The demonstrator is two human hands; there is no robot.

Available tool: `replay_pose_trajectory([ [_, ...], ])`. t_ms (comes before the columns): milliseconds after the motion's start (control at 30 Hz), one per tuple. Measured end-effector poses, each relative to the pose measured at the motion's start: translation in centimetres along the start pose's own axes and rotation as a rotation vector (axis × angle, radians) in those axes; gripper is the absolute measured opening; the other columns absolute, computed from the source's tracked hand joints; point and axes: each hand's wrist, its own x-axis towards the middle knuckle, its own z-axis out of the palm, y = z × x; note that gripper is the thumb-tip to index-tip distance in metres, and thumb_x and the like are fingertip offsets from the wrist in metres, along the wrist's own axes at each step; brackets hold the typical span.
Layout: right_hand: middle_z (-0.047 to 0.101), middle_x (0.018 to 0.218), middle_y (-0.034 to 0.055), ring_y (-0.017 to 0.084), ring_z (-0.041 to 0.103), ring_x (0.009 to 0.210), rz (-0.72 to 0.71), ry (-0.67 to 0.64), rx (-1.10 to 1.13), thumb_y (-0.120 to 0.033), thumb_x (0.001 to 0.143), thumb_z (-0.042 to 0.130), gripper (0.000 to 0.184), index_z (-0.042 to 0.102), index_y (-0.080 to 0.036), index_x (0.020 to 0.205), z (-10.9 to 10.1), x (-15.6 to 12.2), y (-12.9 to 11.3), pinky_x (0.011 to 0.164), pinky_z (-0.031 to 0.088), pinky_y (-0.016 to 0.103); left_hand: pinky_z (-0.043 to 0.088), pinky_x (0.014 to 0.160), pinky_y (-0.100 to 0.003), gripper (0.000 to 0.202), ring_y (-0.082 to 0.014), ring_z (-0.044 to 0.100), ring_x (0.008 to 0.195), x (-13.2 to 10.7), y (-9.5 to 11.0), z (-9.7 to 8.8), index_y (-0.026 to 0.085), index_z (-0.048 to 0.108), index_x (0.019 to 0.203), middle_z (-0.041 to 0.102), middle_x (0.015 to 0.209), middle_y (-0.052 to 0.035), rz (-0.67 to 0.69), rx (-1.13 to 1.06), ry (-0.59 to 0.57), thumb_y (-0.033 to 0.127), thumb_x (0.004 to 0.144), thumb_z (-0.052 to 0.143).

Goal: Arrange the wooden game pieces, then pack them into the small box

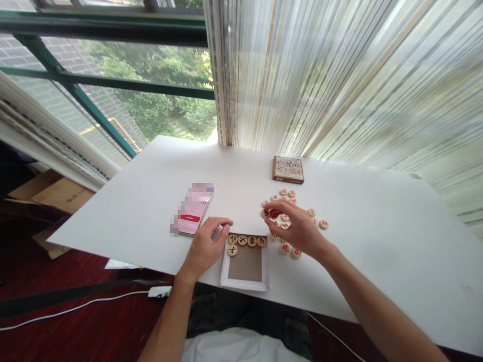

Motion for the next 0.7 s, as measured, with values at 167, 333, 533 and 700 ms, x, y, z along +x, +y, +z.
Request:
replay_pose_trajectory([
  [167, 0.068, 0.107, 0.0073, 0.018, 0.068, 0.085, 0.094, 0.164, 0.176, -0.026, 0.088, 0.069, 0.023, 0.057, -0.024, 0.108, 0.9, -2.2, 0.6, 0.08, 0.062, 0.036, 0.053, 0.087, -0.032, 0.018, -0.0193, 0.066, 0.097, 1.5, 2.7, 0.7, 0.022, 0.069, 0.106, 0.072, 0.106, -0.0041, 0.001, -0.058, -0.069, 0.031, 0.096, 0.057],
  [333, 0.067, 0.109, 0.0072, 0.017, 0.067, 0.084, 0.073, 0.22, 0.201, -0.024, 0.089, 0.069, 0.021, 0.058, -0.024, 0.107, 1.5, -2.7, 0.7, 0.081, 0.061, 0.037, 0.054, 0.076, -0.027, 0.025, -0.0179, 0.068, 0.092, 4.1, 4.9, 2.3, 0.022, 0.069, 0.109, 0.074, 0.105, -0.0034, -0.009, -0.18, -0.241, 0.039, 0.095, 0.058],
  [533, 0.069, 0.107, 0.0072, 0.018, 0.069, 0.085, 0.075, 0.256, 0.161, -0.025, 0.091, 0.068, 0.02, 0.06, -0.024, 0.109, 1.6, -3.2, 0.9, 0.078, 0.062, 0.036, 0.053, 0.083, -0.031, 0.027, -0.0195, 0.068, 0.094, 6.6, 5.3, 3.1, 0.02, 0.07, 0.106, 0.074, 0.104, -0.0058, 0.038, -0.296, -0.416, 0.041, 0.092, 0.062],
  [700, 0.069, 0.11, 0.0063, 0.018, 0.07, 0.089, 0.048, 0.23, 0.12, -0.021, 0.091, 0.067, 0.026, 0.061, -0.026, 0.116, 1.6, -3.5, 1.0, 0.081, 0.061, 0.036, 0.053, 0.082, -0.03, 0.025, -0.0179, 0.068, 0.091, 6.7, 5.0, 3.2, 0.019, 0.069, 0.109, 0.073, 0.106, -0.0063, 0.03, -0.35, -0.464, 0.037, 0.092, 0.063],
])
